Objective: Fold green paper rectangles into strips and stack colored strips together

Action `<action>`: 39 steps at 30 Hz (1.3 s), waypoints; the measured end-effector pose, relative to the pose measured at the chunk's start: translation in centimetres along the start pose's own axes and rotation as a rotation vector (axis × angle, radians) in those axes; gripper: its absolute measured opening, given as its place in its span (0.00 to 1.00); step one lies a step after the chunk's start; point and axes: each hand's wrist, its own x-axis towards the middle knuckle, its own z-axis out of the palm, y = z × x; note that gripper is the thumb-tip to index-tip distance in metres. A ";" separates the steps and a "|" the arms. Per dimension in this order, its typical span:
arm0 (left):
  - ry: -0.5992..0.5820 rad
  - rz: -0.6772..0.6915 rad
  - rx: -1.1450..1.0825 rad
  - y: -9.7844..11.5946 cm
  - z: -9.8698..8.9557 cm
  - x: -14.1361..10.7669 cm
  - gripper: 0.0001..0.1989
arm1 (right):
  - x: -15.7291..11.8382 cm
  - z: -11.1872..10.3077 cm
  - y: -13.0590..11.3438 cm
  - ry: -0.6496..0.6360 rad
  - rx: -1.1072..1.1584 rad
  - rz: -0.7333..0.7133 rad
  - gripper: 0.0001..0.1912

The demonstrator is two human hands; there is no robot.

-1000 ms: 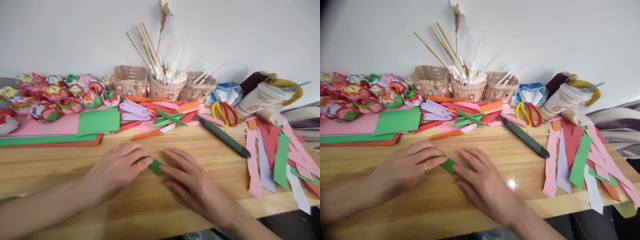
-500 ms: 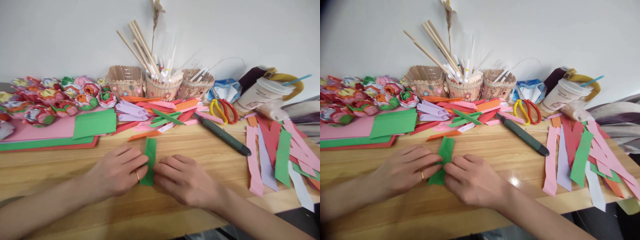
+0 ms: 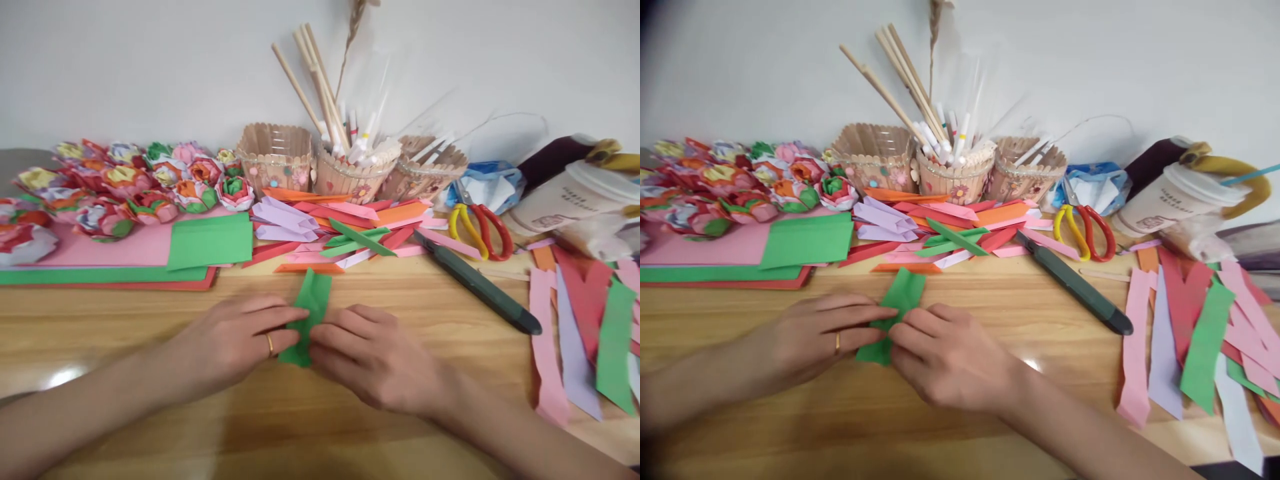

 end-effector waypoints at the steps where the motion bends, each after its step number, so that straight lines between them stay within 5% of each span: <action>1: 0.009 0.041 0.054 0.1 -0.2 0.0 0.20 | 0.1 0.1 0.1 -0.011 0.000 -0.004 0.16; 6: 0.014 0.201 0.192 0.6 -0.9 -0.7 0.21 | 0.7 -0.2 0.7 -0.108 0.132 0.094 0.13; 20: -0.073 0.079 0.128 3.5 -0.8 -1.7 0.29 | 1.9 -0.6 0.5 -0.194 0.452 0.418 0.07; 30: -0.111 -0.009 0.072 3.7 -0.5 -1.8 0.14 | 1.9 0.2 0.4 -0.156 0.441 0.477 0.07; 39: -0.122 -0.093 0.023 3.3 -0.4 -1.3 0.22 | 1.9 0.1 0.3 -0.153 0.446 0.479 0.06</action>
